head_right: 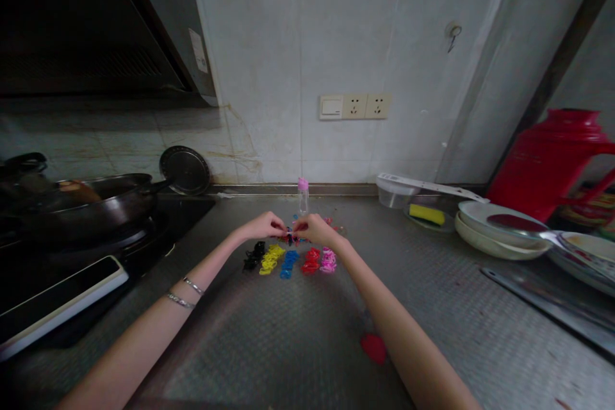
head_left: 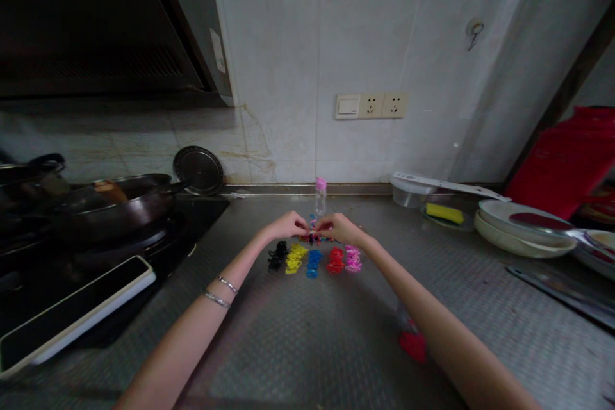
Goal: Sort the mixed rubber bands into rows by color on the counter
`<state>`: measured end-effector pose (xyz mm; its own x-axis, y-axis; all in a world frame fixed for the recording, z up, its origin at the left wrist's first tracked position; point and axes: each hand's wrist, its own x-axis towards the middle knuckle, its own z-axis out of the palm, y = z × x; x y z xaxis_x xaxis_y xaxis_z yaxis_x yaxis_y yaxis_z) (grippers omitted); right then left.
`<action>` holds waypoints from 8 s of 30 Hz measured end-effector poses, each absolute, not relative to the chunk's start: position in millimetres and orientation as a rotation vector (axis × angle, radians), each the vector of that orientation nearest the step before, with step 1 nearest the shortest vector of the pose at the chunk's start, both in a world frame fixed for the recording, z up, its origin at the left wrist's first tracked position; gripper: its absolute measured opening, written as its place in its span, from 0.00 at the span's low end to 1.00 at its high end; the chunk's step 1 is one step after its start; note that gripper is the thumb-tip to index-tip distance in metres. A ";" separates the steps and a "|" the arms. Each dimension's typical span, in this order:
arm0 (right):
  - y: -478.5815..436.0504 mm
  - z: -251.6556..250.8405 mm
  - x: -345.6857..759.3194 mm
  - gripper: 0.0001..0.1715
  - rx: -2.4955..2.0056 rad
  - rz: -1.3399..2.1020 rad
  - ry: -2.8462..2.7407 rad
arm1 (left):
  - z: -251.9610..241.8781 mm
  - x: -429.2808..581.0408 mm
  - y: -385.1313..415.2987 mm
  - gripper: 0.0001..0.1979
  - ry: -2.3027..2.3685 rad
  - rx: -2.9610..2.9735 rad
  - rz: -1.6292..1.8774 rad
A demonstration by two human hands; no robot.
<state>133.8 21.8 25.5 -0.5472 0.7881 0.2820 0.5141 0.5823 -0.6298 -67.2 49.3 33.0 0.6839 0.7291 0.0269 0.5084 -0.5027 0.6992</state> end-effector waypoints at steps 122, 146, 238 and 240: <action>28.5 27.7 147.5 0.12 -1.256 0.513 -2.408 | 26.8 -109.3 73.9 0.17 1.202 2.229 0.627; 22.5 25.4 131.4 0.14 -0.979 0.486 -2.230 | 40.7 -58.8 45.9 0.09 0.909 2.236 0.597; 20.0 -26.6 224.3 0.17 -1.436 0.332 -2.028 | 2.4 -126.3 44.2 0.12 1.477 1.807 1.068; 23.1 -29.3 222.1 0.18 -1.436 0.317 -2.046 | 1.7 -127.1 43.0 0.12 1.474 1.780 1.078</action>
<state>222.1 23.1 -29.3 -0.2239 0.9123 0.3429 0.7660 0.3823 -0.5168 -127.1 43.0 1.7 0.0615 0.9741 0.2174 0.5028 -0.2184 0.8364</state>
